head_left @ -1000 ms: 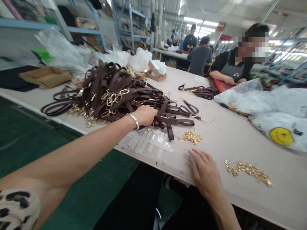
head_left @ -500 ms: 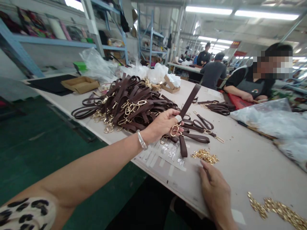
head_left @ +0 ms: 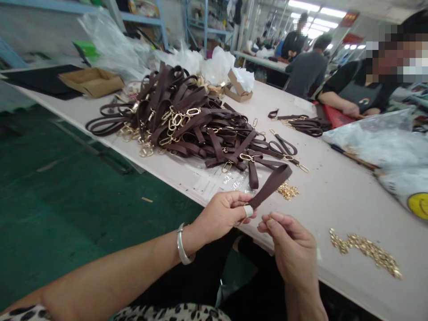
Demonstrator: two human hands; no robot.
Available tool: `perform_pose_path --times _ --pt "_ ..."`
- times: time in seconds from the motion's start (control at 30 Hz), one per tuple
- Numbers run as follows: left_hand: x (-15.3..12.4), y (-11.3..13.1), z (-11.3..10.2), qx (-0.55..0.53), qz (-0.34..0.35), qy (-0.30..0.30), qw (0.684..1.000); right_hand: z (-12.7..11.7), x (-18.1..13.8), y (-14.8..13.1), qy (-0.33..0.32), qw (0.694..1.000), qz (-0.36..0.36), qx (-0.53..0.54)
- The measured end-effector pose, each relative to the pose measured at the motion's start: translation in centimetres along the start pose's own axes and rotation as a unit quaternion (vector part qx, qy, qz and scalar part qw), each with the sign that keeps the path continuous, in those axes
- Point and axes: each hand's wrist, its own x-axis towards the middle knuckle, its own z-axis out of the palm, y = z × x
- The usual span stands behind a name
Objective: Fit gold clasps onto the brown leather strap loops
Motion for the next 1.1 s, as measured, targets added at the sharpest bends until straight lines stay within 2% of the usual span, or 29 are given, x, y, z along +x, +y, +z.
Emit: perform_pose_path --times 0.17,0.27,0.47,0.57,0.7,0.83,0.93,1.03,1.1 --pt "-1.2 -1.3 0.2 0.009 0.049 -0.027 0.998 0.8 -0.6 -0.4 -0.036 0.998 -0.014 -0.058" --pt "-1.5 -1.7 0.2 0.028 0.078 -0.024 0.996 0.9 -0.9 -0.8 -0.042 0.993 -0.017 -0.106" --pt "-2.0 -1.8 0.1 0.048 0.094 -0.05 0.993 1.2 -1.2 -0.9 -0.06 0.992 -0.042 -0.105" --pt "-2.8 -1.8 -0.1 0.128 0.13 -0.029 0.983 1.6 -1.7 -1.1 -0.06 0.992 -0.037 -0.105" --pt "-3.7 -2.0 -0.6 0.274 0.188 0.001 0.943 2.4 -2.5 -1.2 -0.02 0.997 -0.026 -0.068" --pt "-3.9 -2.2 -0.8 0.309 0.199 0.002 0.93 2.6 -2.7 -0.7 -0.003 0.999 -0.047 -0.022" --pt "-3.8 -2.4 -0.6 0.249 0.152 -0.024 0.956 2.3 -3.1 -0.4 -0.004 0.999 -0.043 0.004" --pt "-3.7 -2.7 -0.5 0.088 0.015 -0.078 0.993 1.8 -3.7 -0.5 -0.013 0.999 -0.039 -0.009" --pt "-3.6 -3.1 -0.5 -0.003 -0.071 -0.097 0.993 1.2 -3.8 -0.8 -0.046 0.998 -0.028 -0.035"
